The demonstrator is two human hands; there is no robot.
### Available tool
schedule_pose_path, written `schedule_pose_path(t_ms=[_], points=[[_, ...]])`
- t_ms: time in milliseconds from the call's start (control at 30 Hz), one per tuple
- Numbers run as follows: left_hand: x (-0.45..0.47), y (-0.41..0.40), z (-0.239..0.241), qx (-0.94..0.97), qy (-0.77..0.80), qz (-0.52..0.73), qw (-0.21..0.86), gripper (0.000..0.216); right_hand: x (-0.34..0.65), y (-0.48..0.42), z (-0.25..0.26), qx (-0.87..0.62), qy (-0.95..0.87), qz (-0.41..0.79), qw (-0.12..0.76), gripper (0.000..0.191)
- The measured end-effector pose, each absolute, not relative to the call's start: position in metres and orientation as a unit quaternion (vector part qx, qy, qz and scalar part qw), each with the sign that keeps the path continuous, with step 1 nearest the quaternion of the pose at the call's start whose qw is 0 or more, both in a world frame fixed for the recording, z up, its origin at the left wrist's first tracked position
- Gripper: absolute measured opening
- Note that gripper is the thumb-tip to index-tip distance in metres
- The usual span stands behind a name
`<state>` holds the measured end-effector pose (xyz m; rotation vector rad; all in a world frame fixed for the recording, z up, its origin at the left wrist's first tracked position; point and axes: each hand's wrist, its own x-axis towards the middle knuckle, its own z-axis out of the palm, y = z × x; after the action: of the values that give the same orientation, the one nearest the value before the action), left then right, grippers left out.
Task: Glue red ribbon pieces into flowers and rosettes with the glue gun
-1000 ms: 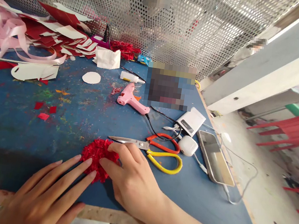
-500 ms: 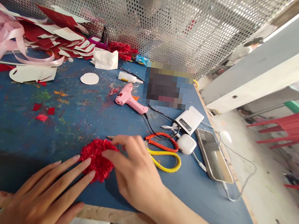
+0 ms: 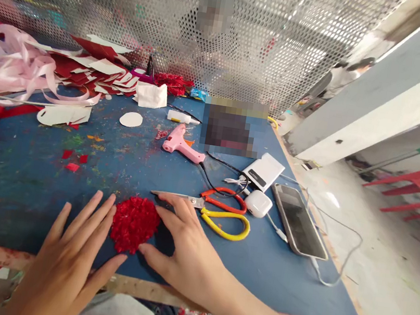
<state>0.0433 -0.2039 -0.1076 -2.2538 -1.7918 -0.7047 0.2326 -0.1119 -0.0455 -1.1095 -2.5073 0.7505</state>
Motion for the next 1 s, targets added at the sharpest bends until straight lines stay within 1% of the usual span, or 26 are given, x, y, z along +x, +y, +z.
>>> schedule_pose_path(t_ms=[67, 100, 167, 233, 267, 300, 367, 467, 533, 633, 700, 767, 833, 1000], points=[[0.04, -0.204, -0.102, -0.742, -0.609, -0.281, 0.002, 0.059, 0.23, -0.116, -0.047, -0.394, -0.814, 0.373, 0.208, 0.041], [0.038, -0.202, -0.099, -0.725, -0.606, -0.322, -0.062, 0.058, 0.227, -0.119, -0.047, -0.395, -0.771, 0.437, 0.243, 0.041], [0.038, -0.195, -0.092, -0.665, -0.561, -0.439, -0.223, 0.056, 0.218, -0.124, -0.048, -0.377, -0.668, 0.556, 0.319, 0.042], [0.044, -0.184, -0.083, -0.545, -0.457, -0.593, -0.377, 0.056, 0.206, -0.132, -0.049, -0.338, -0.58, 0.638, 0.377, 0.043], [0.048, -0.178, -0.079, -0.473, -0.4, -0.656, -0.431, 0.058, 0.2, -0.136, -0.051, -0.315, -0.553, 0.659, 0.401, 0.044], [0.052, -0.172, -0.075, -0.405, -0.362, -0.69, -0.479, 0.059, 0.194, -0.141, -0.052, -0.296, -0.541, 0.665, 0.422, 0.045], [0.06, -0.165, -0.069, -0.297, -0.317, -0.723, -0.537, 0.058, 0.183, -0.149, -0.058, -0.288, -0.557, 0.629, 0.459, 0.047], [0.063, -0.163, -0.065, -0.231, -0.265, -0.731, -0.586, 0.057, 0.171, -0.154, -0.069, -0.308, -0.604, 0.538, 0.501, 0.047], [0.06, -0.165, -0.066, -0.225, -0.212, -0.731, -0.608, 0.057, 0.165, -0.152, -0.077, -0.302, -0.611, 0.524, 0.511, 0.049], [0.054, -0.167, -0.069, -0.233, -0.13, -0.728, -0.631, 0.056, 0.161, -0.147, -0.082, -0.284, -0.59, 0.538, 0.53, 0.056], [0.052, -0.168, -0.069, -0.239, -0.097, -0.728, -0.634, 0.054, 0.161, -0.145, -0.081, -0.289, -0.543, 0.55, 0.565, 0.057], [0.051, -0.169, -0.068, -0.234, -0.07, -0.727, -0.641, 0.052, 0.163, -0.145, -0.078, -0.297, -0.468, 0.572, 0.605, 0.051], [0.052, -0.171, -0.067, -0.218, -0.035, -0.721, -0.657, 0.05, 0.164, -0.147, -0.076, -0.298, -0.399, 0.599, 0.627, 0.043], [0.054, -0.173, -0.067, -0.19, 0.029, -0.715, -0.673, 0.051, 0.164, -0.149, -0.078, -0.296, -0.366, 0.634, 0.614, 0.034]])
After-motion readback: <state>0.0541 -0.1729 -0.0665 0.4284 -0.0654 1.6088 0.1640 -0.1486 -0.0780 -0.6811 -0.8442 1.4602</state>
